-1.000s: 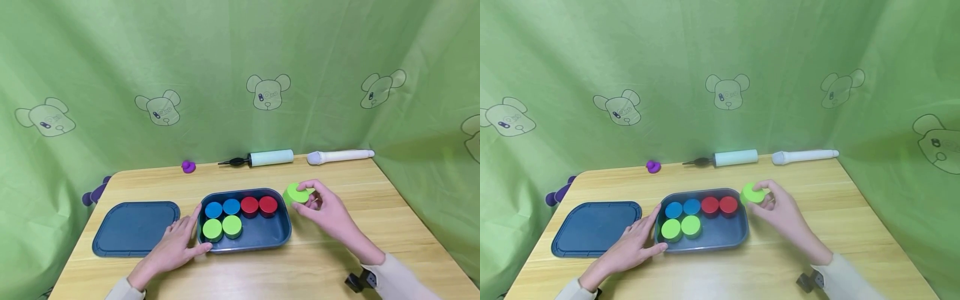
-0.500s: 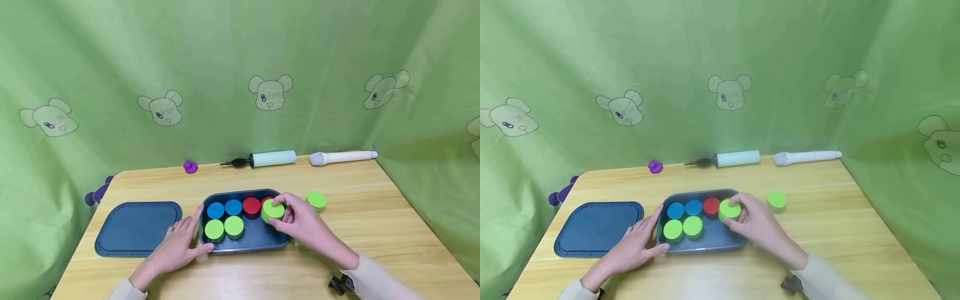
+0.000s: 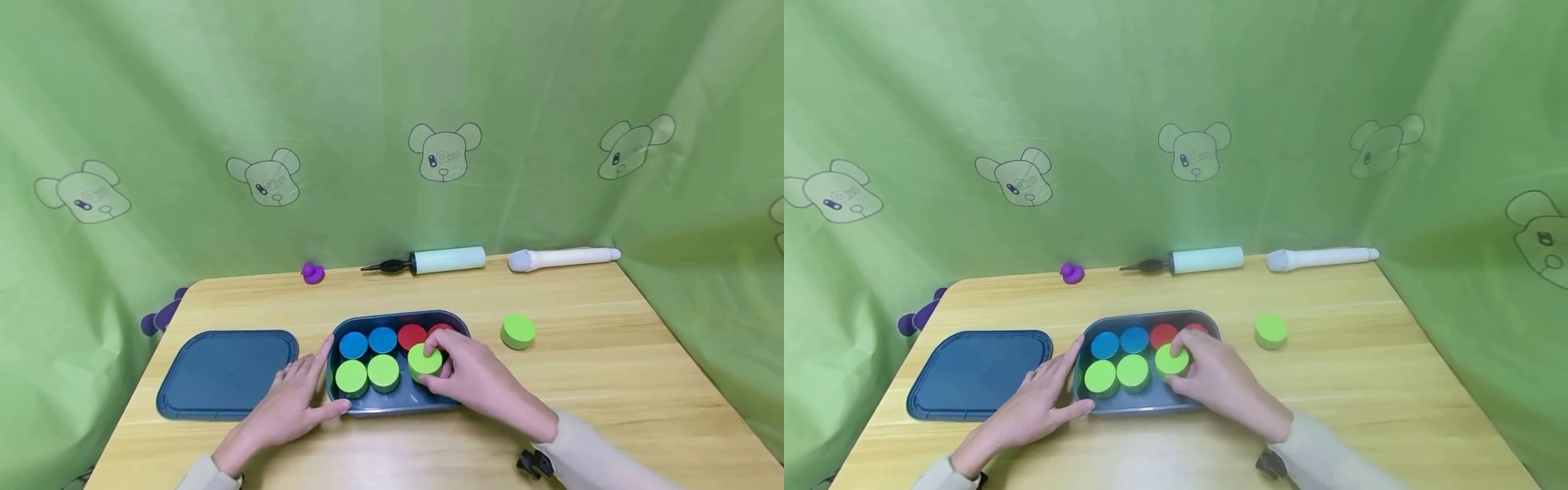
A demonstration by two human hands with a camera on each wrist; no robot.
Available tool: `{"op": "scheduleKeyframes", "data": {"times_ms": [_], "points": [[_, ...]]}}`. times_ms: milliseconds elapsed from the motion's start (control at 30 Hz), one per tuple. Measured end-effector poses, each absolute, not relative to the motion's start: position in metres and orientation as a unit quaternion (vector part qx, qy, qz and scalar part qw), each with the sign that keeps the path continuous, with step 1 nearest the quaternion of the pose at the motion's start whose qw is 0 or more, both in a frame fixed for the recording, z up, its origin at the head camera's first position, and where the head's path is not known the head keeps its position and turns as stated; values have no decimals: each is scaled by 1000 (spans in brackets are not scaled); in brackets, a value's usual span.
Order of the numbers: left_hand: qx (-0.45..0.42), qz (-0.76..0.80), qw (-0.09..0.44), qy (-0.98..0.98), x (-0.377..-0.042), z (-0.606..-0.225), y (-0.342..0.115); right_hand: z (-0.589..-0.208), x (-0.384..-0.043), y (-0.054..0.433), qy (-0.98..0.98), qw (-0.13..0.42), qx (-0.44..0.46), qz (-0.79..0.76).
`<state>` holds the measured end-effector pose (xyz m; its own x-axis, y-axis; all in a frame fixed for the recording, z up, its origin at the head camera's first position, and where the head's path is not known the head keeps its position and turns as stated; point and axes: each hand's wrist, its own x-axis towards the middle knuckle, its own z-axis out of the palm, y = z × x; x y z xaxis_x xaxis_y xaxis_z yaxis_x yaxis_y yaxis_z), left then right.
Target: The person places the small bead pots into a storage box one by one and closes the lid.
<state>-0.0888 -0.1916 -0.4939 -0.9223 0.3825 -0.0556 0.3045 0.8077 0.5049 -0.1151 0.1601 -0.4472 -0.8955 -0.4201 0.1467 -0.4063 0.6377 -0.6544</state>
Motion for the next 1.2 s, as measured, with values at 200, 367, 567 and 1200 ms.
{"op": "scheduleKeyframes", "data": {"times_ms": [200,367,567,1200], "points": [[181,248,78,948,-90,-493,-191,-450,-116,151,916,12,-230,-327],[189,245,65,948,-89,-491,-191,-455,-118,143,926,14,-222,-305],[191,251,66,947,-89,-489,-191,-457,-117,138,935,17,-208,-288],[183,247,77,949,-91,-493,-192,-456,-115,142,910,38,-227,-345]]}}
